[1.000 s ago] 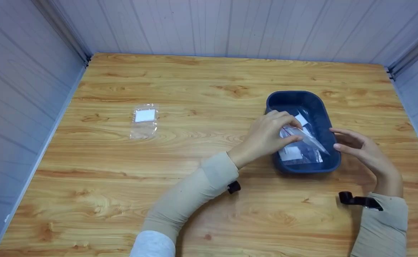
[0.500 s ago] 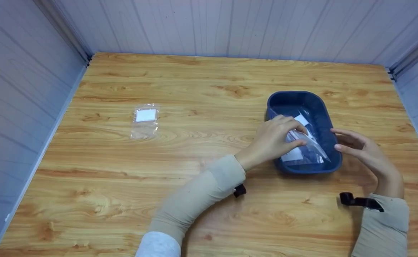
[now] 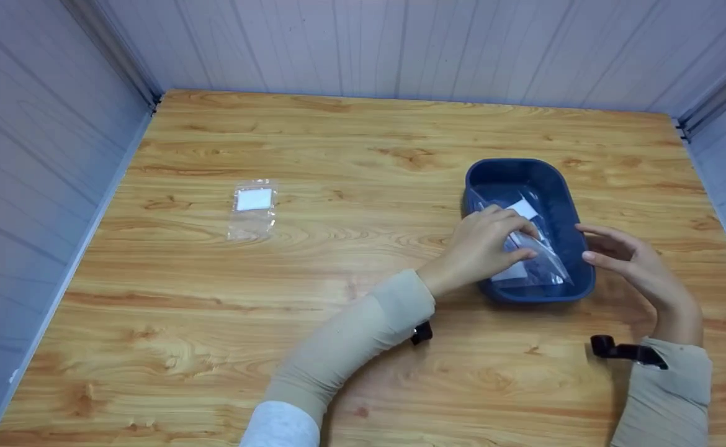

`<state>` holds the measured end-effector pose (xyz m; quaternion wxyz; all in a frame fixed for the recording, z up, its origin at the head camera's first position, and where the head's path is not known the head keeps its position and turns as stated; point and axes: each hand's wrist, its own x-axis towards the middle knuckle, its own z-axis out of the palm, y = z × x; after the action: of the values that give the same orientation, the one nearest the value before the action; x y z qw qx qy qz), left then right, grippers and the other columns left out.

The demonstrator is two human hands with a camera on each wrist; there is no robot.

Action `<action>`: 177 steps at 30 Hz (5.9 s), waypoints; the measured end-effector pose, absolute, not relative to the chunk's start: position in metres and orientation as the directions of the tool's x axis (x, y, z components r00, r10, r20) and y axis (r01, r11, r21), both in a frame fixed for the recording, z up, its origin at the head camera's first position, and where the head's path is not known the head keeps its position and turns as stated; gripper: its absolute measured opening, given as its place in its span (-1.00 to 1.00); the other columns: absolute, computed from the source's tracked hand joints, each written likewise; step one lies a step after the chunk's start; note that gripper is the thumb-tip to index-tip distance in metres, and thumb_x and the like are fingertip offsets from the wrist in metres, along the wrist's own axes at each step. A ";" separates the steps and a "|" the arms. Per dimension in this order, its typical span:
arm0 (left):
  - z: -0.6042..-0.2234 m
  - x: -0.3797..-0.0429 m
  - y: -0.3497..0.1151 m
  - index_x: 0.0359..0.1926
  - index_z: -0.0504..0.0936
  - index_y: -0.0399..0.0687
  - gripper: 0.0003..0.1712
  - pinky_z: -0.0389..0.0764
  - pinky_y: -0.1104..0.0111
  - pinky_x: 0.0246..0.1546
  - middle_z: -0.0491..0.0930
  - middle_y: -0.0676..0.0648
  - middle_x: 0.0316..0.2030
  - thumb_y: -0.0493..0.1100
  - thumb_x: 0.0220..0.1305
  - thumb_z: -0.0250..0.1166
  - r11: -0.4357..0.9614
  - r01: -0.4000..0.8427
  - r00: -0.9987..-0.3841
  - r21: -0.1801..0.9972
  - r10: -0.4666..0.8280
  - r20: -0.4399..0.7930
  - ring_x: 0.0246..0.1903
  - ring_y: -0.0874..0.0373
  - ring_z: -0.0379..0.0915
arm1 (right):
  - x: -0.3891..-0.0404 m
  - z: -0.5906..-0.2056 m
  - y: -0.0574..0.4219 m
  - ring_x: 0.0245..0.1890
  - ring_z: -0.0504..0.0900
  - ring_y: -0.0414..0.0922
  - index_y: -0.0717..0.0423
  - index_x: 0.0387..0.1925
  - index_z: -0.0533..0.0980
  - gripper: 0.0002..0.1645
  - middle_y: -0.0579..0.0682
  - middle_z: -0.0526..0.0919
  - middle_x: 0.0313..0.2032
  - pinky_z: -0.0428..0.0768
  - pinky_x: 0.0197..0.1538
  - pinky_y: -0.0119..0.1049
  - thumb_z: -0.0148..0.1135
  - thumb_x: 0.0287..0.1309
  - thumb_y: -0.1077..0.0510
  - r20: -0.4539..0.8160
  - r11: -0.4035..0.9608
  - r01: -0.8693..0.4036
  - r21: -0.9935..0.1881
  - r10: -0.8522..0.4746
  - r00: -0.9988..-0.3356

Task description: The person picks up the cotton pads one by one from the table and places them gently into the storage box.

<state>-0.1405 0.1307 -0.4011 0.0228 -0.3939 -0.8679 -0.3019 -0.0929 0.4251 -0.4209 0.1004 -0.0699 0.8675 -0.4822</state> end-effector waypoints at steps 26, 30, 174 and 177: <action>-0.403 -0.138 0.130 0.12 0.66 0.28 -0.60 0.31 0.46 0.11 0.60 0.23 0.07 0.19 0.31 0.30 0.544 0.672 -0.692 0.503 0.704 0.164 0.10 0.31 0.36 | -0.094 -0.419 0.426 0.12 0.43 -0.44 0.06 0.44 0.28 -0.38 -0.19 0.43 0.25 0.46 0.02 -0.60 0.14 0.42 0.14 -0.134 0.544 -0.001 -0.839 -0.208 -0.969; -0.403 -0.136 0.128 0.10 0.68 0.27 -0.60 0.33 0.46 0.10 0.61 0.21 0.06 0.20 0.29 0.32 0.539 0.692 -0.680 0.481 0.710 0.184 0.09 0.30 0.38 | -0.092 -0.420 0.427 0.13 0.44 -0.43 0.09 0.44 0.29 -0.39 -0.26 0.44 0.24 0.46 0.03 -0.59 0.14 0.42 0.19 -0.110 0.518 -0.022 -0.855 -0.222 -0.969; -0.395 -0.169 -0.147 0.23 0.58 0.18 -0.51 0.22 -0.01 0.33 0.48 0.07 0.21 -0.05 0.28 0.40 0.627 0.366 -0.887 0.688 0.460 0.053 0.31 0.03 0.24 | -0.090 -0.418 0.428 0.13 0.46 -0.43 0.12 0.42 0.31 -0.41 -0.27 0.48 0.20 0.42 0.05 -0.60 0.15 0.41 0.21 -0.086 0.515 -0.043 -0.856 -0.225 -0.971; -0.395 -0.169 -0.152 0.23 0.58 0.15 -0.50 0.19 -0.03 0.34 0.48 0.04 0.22 -0.03 0.27 0.40 0.630 0.359 -0.888 0.689 0.457 0.045 0.32 -0.01 0.24 | -0.090 -0.418 0.428 0.13 0.45 -0.42 0.10 0.42 0.31 -0.41 -0.25 0.47 0.21 0.41 0.05 -0.61 0.14 0.41 0.19 -0.095 0.523 -0.036 -0.852 -0.222 -0.970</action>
<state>-0.1689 -0.1520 -0.3946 -0.0672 -0.2265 -0.9002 -0.3658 -0.0899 0.4276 -0.4178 0.0962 -0.0744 0.8673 -0.4827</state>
